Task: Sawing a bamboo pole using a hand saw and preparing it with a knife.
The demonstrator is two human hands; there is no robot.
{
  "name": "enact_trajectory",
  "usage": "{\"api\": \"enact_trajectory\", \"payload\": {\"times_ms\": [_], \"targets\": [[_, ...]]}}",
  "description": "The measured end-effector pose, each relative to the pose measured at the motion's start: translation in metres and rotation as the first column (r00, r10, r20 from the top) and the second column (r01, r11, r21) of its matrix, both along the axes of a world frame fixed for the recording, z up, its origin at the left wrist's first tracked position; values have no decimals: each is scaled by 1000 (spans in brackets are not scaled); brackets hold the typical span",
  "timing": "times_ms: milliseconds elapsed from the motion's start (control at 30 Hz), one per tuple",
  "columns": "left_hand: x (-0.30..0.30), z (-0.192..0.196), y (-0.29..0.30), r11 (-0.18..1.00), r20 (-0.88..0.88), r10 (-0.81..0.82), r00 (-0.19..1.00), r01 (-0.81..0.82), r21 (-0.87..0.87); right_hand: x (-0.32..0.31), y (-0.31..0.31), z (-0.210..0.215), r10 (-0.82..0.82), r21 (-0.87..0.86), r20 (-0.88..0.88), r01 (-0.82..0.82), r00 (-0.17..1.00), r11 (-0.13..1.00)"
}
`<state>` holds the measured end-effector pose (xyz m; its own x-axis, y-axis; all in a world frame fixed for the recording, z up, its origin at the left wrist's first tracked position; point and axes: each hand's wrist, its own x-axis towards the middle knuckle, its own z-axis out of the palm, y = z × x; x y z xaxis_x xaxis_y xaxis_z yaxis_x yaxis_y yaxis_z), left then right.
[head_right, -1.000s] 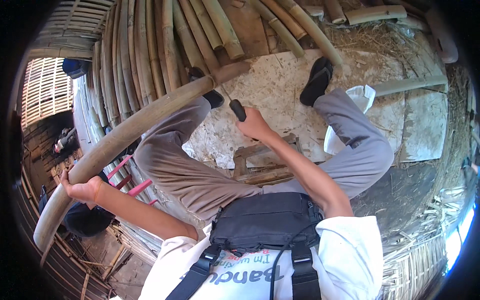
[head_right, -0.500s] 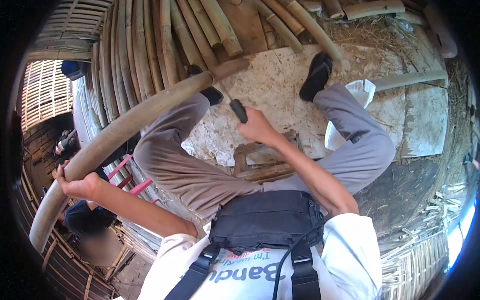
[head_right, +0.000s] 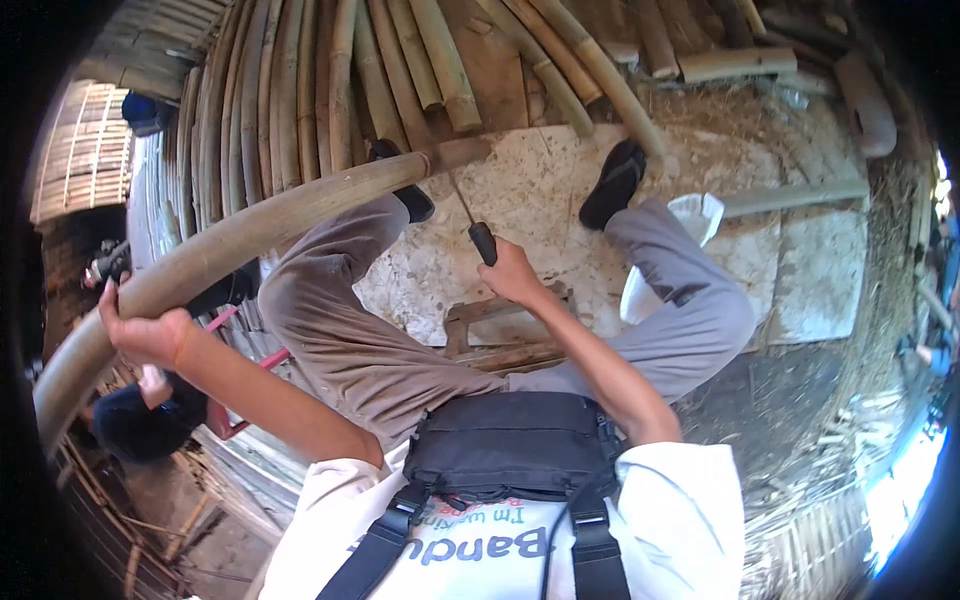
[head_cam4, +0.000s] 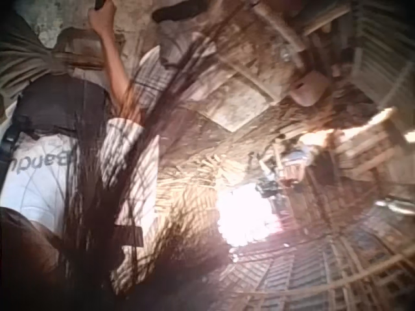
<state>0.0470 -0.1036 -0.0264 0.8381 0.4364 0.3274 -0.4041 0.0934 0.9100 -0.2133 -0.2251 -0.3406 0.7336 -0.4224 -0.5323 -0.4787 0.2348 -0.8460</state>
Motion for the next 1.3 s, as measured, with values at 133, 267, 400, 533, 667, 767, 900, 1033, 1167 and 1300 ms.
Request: {"api": "enact_trajectory", "payload": {"times_ms": [133,267,400,533,667,767,900,1033,1167,1300], "targets": [[-5,-6,-27,998,30,45,999,-47,42,6,-20,-6,-6,95,-184,24,983,995],[-9,14,-27,999,40,35,999,-34,-18,0,17,50,58,-15,-4,-58,998,998],[-6,8,-46,998,63,21,998,-18,-54,8,13,4,-1,-110,68,8,998,994],[-17,1,-49,998,186,-61,981,67,-23,5,-18,-32,-55,35,-202,63,978,997],[-9,-4,-18,870,327,-442,836,488,-72,-54,-28,-27,85,-51,-369,-111,925,992],[2,-6,-5,820,313,-522,793,568,-72,-89,-34,-10,207,-120,-439,-286,874,951],[11,-13,-2,756,339,-613,713,654,-10,-106,-36,3,295,-183,-616,-497,731,848],[11,-11,-7,730,365,-642,674,682,26,-104,-33,17,397,-194,-706,-699,587,688],[6,-2,-21,681,402,-684,609,730,52,-104,-40,18,376,-336,-759,-814,532,473],[2,5,-24,746,289,-642,710,666,21,-85,-34,64,377,-338,-788,-853,487,397]]}}
